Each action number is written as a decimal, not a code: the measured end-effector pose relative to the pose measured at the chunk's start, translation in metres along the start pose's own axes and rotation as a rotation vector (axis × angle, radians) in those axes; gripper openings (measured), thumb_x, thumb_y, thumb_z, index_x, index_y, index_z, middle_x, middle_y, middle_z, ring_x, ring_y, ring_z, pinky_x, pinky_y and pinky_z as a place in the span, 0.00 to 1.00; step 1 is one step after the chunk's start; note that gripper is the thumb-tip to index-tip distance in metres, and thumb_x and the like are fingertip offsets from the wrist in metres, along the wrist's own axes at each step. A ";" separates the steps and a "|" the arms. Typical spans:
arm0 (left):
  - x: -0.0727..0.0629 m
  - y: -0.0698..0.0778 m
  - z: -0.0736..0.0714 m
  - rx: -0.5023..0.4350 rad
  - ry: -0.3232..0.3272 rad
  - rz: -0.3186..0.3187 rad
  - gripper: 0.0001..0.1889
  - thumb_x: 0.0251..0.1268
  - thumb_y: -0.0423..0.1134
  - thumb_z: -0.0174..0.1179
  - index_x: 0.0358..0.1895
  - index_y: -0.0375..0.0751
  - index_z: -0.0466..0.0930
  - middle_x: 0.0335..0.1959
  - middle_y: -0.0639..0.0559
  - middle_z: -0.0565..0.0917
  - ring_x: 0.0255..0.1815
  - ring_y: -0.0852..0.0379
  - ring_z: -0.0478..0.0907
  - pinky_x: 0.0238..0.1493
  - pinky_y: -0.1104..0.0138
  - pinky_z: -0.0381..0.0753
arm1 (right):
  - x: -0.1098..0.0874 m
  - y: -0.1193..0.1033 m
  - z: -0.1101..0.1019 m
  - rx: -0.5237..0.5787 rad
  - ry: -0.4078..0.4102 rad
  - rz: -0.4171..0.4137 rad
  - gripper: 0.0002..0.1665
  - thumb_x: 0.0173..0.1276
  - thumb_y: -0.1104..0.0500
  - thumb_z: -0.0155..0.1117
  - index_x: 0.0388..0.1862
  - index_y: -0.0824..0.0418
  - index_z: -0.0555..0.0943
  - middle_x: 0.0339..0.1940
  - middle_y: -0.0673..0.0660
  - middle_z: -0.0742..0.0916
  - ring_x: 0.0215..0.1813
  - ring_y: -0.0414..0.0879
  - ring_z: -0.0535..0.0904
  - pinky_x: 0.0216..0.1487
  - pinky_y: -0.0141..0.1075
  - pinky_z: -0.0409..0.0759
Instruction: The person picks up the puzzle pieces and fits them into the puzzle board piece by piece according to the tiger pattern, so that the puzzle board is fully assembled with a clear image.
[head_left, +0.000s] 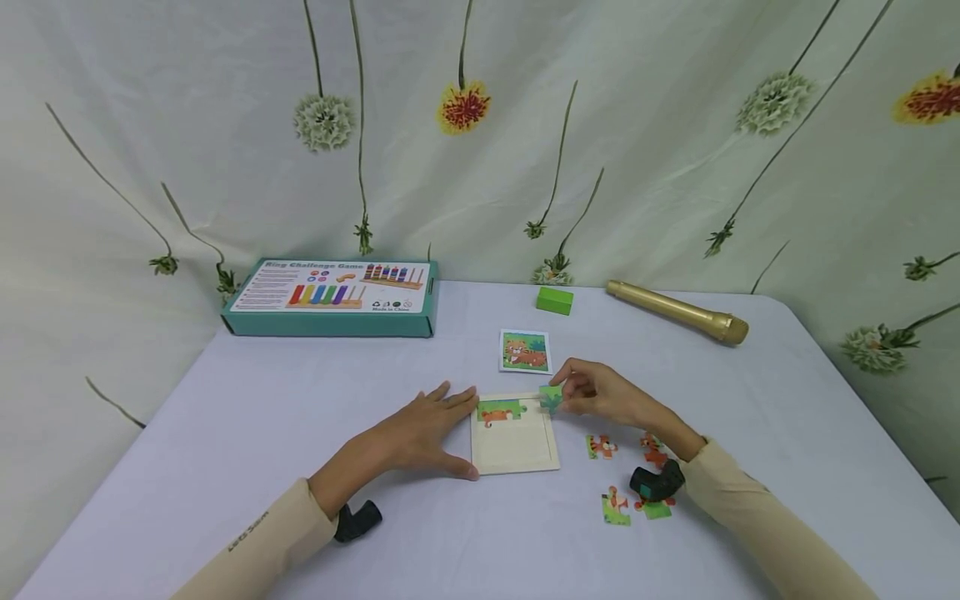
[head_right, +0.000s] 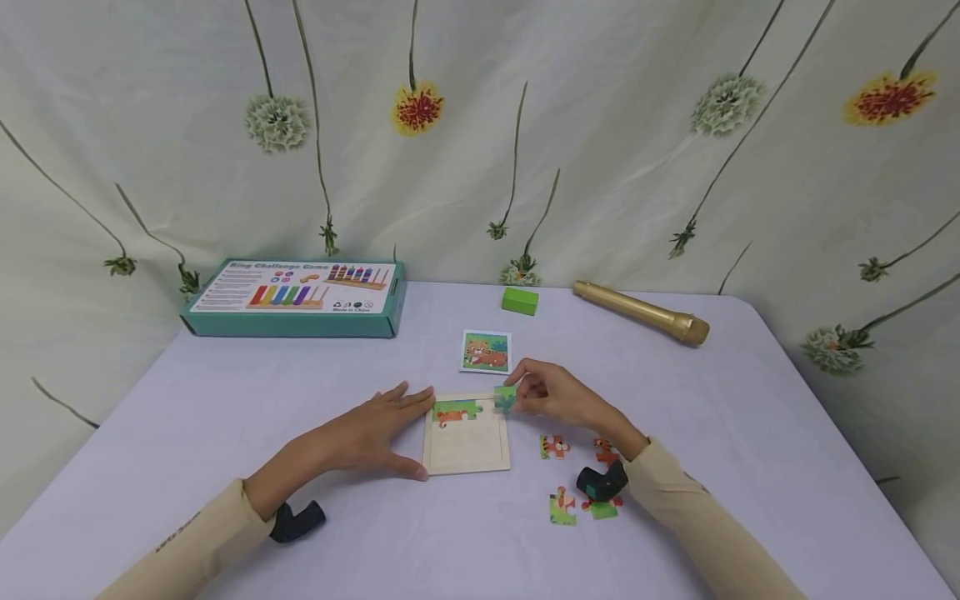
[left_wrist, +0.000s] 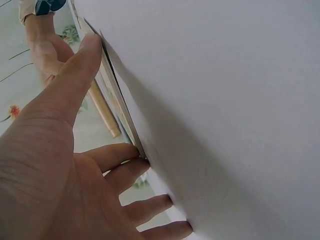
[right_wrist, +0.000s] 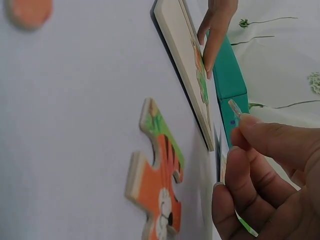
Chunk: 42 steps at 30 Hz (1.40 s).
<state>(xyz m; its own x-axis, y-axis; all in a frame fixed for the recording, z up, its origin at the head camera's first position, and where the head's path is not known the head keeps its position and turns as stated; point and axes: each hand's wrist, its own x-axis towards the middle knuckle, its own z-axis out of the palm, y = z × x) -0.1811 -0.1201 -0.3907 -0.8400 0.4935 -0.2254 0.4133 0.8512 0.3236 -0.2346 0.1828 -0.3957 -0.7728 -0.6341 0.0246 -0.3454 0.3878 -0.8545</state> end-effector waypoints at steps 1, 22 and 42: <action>0.000 0.000 0.000 0.001 -0.001 -0.001 0.54 0.42 0.66 0.70 0.74 0.48 0.59 0.76 0.57 0.57 0.78 0.43 0.45 0.73 0.44 0.49 | 0.001 0.000 0.001 0.003 -0.004 0.002 0.16 0.63 0.69 0.65 0.49 0.69 0.75 0.31 0.56 0.83 0.35 0.42 0.76 0.42 0.29 0.76; -0.001 0.000 0.000 0.005 -0.003 -0.003 0.54 0.42 0.68 0.69 0.74 0.48 0.58 0.76 0.57 0.57 0.78 0.44 0.44 0.73 0.44 0.48 | 0.014 -0.004 0.016 -0.054 -0.059 0.025 0.16 0.61 0.65 0.68 0.48 0.66 0.78 0.32 0.54 0.81 0.33 0.42 0.75 0.36 0.28 0.75; -0.001 0.000 0.001 0.004 0.004 -0.004 0.55 0.41 0.67 0.69 0.74 0.49 0.58 0.76 0.58 0.56 0.78 0.44 0.44 0.73 0.45 0.49 | 0.018 -0.007 0.023 -0.168 -0.049 0.036 0.15 0.62 0.62 0.69 0.48 0.62 0.80 0.29 0.49 0.80 0.28 0.40 0.73 0.32 0.28 0.74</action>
<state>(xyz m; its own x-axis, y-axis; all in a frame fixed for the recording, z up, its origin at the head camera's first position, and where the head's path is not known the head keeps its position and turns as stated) -0.1802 -0.1205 -0.3915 -0.8432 0.4891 -0.2232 0.4111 0.8541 0.3188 -0.2339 0.1540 -0.4012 -0.7611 -0.6478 -0.0334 -0.4048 0.5146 -0.7559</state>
